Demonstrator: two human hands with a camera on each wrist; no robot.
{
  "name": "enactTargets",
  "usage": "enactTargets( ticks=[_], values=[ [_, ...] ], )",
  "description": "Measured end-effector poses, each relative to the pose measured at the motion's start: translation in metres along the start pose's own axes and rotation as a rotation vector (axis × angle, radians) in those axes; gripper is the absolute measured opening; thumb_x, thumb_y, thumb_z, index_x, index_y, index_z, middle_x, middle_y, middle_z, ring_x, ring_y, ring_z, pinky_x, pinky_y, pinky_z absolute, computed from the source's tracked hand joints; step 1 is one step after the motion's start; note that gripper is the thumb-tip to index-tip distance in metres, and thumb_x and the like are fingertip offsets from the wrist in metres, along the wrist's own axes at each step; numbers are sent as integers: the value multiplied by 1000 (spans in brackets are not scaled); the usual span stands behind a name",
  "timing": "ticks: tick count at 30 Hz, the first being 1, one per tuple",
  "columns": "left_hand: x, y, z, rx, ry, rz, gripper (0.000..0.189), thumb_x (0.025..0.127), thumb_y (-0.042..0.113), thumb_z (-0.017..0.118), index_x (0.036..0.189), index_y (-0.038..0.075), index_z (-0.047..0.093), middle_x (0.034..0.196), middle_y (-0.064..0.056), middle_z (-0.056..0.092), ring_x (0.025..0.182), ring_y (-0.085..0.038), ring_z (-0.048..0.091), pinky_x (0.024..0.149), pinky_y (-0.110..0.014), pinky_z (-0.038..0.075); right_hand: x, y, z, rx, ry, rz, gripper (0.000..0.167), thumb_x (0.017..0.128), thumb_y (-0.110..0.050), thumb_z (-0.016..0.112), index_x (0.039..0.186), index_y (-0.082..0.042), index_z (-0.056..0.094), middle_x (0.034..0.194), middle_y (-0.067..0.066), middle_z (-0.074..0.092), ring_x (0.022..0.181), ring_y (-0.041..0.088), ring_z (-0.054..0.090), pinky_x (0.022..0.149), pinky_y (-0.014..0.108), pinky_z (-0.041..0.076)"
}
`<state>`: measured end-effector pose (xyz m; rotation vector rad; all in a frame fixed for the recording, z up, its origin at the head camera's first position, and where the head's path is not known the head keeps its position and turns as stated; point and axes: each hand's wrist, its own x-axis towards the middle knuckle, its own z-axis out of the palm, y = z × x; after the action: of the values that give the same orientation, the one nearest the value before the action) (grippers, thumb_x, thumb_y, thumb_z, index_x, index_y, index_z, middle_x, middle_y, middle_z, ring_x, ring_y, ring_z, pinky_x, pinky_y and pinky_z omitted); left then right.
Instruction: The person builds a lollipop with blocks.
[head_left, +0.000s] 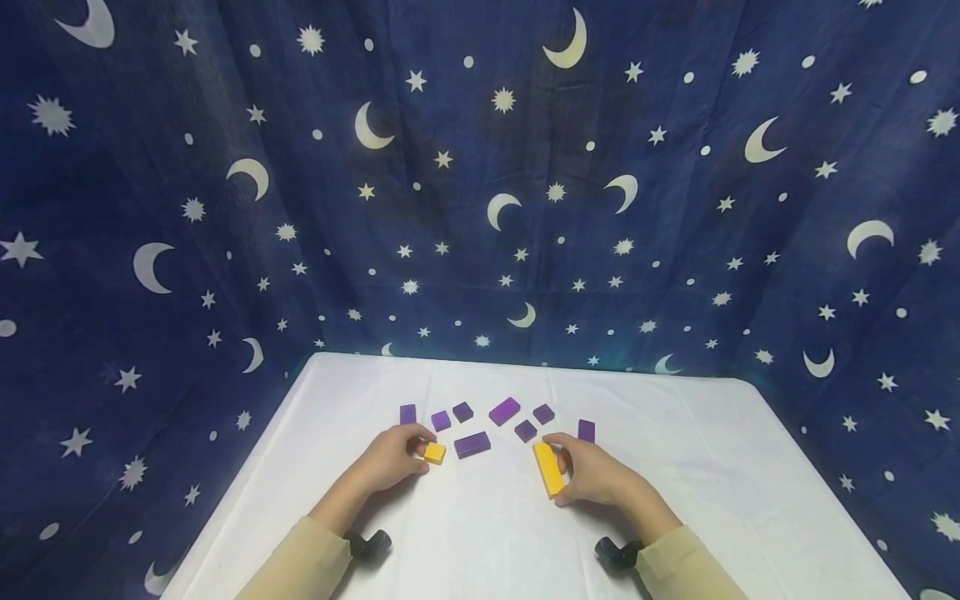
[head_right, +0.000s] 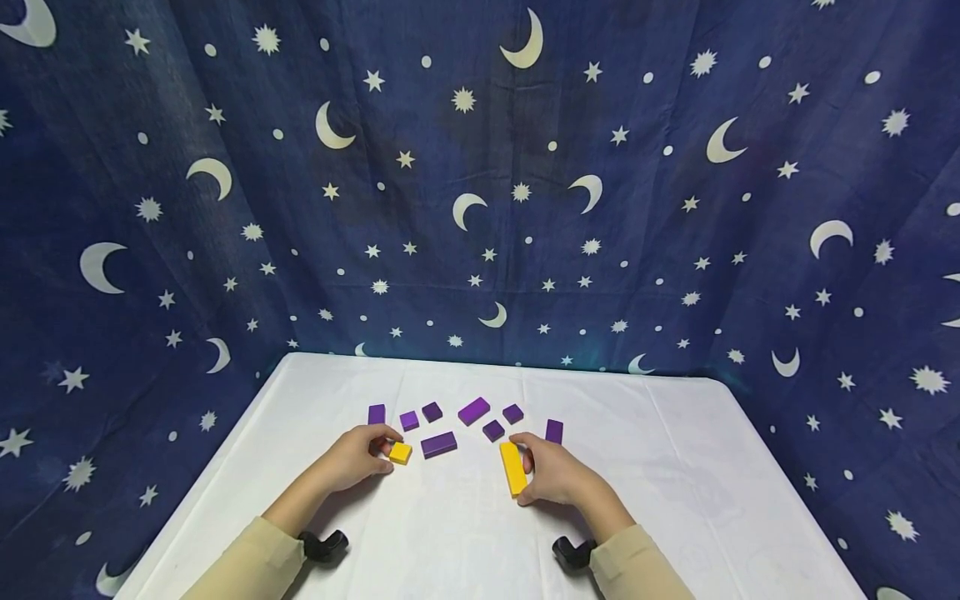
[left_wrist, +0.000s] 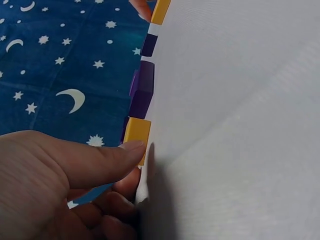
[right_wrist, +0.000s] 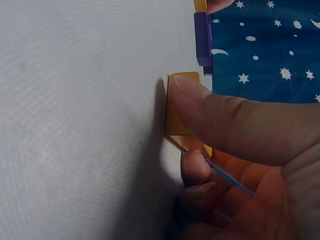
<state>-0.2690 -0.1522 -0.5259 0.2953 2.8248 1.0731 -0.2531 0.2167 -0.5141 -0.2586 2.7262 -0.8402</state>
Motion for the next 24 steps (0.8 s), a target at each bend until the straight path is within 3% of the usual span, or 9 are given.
enactTargets(
  ticks=[24],
  values=[
    [0,0,3,-25,34,-27,26,83,11,89,104,20,75,86,6,63,86,-15,56,84,-39,46,-6,0,5,63,38,-8,95,63,-9,103,147,-15,58,89,0,59,80,17,54,76,33,47]
  ],
)
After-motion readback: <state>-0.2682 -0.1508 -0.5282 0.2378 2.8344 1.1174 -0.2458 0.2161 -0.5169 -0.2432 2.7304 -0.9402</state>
